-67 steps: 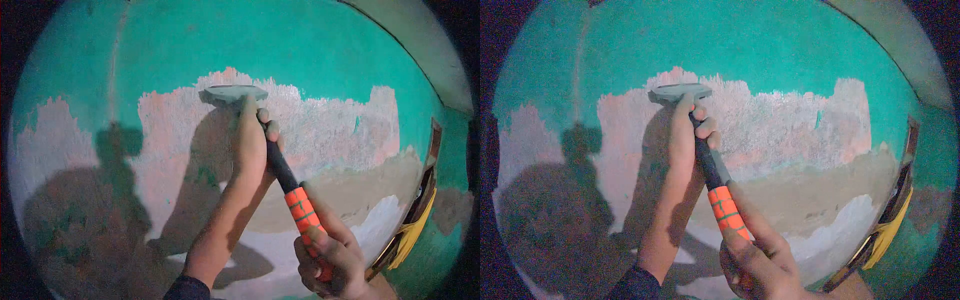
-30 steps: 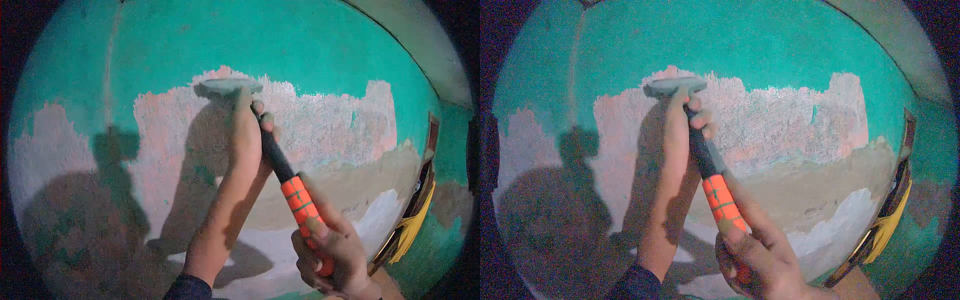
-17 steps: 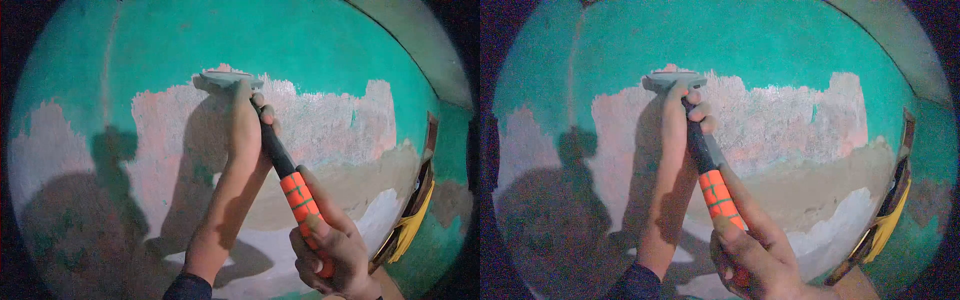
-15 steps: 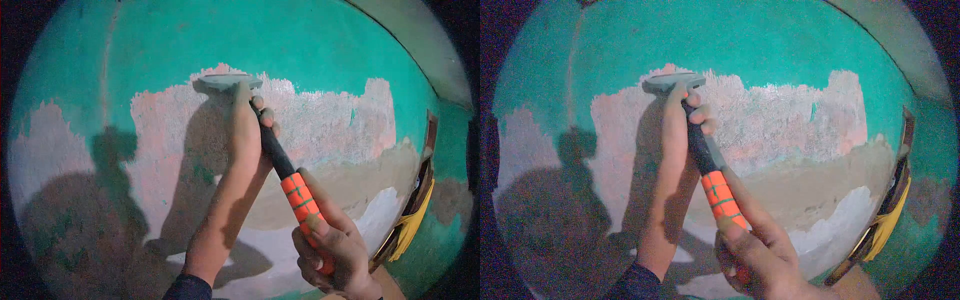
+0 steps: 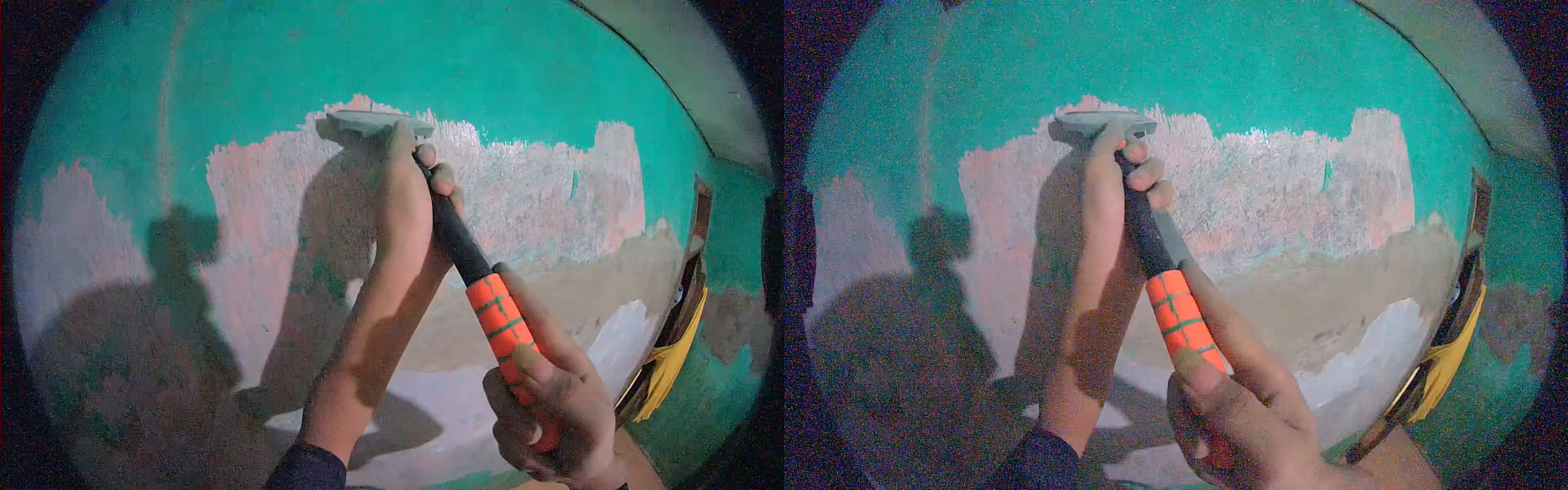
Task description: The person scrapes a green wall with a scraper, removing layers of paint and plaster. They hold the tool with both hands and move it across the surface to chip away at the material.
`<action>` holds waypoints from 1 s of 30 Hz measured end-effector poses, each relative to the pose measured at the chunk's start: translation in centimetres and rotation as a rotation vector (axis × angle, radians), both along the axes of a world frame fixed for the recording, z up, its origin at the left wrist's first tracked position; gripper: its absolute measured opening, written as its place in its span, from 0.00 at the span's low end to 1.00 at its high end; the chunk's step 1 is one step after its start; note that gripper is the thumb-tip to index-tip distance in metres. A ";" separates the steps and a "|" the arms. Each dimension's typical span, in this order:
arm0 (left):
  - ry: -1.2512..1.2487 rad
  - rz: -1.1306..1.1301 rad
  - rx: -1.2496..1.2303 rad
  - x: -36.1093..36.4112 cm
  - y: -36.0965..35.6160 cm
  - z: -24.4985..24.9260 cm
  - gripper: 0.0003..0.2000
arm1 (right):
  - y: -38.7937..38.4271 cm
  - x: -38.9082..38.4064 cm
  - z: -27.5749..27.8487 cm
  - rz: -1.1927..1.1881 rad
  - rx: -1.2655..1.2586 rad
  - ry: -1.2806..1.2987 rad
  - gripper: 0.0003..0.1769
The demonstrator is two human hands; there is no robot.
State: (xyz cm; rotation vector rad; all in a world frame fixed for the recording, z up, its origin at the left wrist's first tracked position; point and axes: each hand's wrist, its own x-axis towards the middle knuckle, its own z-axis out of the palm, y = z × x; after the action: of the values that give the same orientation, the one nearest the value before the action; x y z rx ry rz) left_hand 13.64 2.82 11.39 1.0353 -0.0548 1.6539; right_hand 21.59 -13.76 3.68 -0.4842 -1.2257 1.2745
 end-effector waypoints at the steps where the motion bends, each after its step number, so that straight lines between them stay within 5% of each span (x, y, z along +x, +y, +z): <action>1: -0.028 0.007 0.012 0.1 0.2 -0.2 0.13 | -0.3 -0.2 0.1 -0.002 -0.089 0.028 0.39; 30: 0.013 0.085 0.031 0.9 0.3 0.2 0.16 | 0.4 1.2 -0.5 -0.058 -0.044 -0.018 0.39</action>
State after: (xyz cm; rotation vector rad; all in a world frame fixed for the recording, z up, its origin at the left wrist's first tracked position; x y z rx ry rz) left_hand 14.53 3.13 11.62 1.0845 -0.0279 1.7279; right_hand 22.80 -13.35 3.13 -0.5607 -1.1926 1.2521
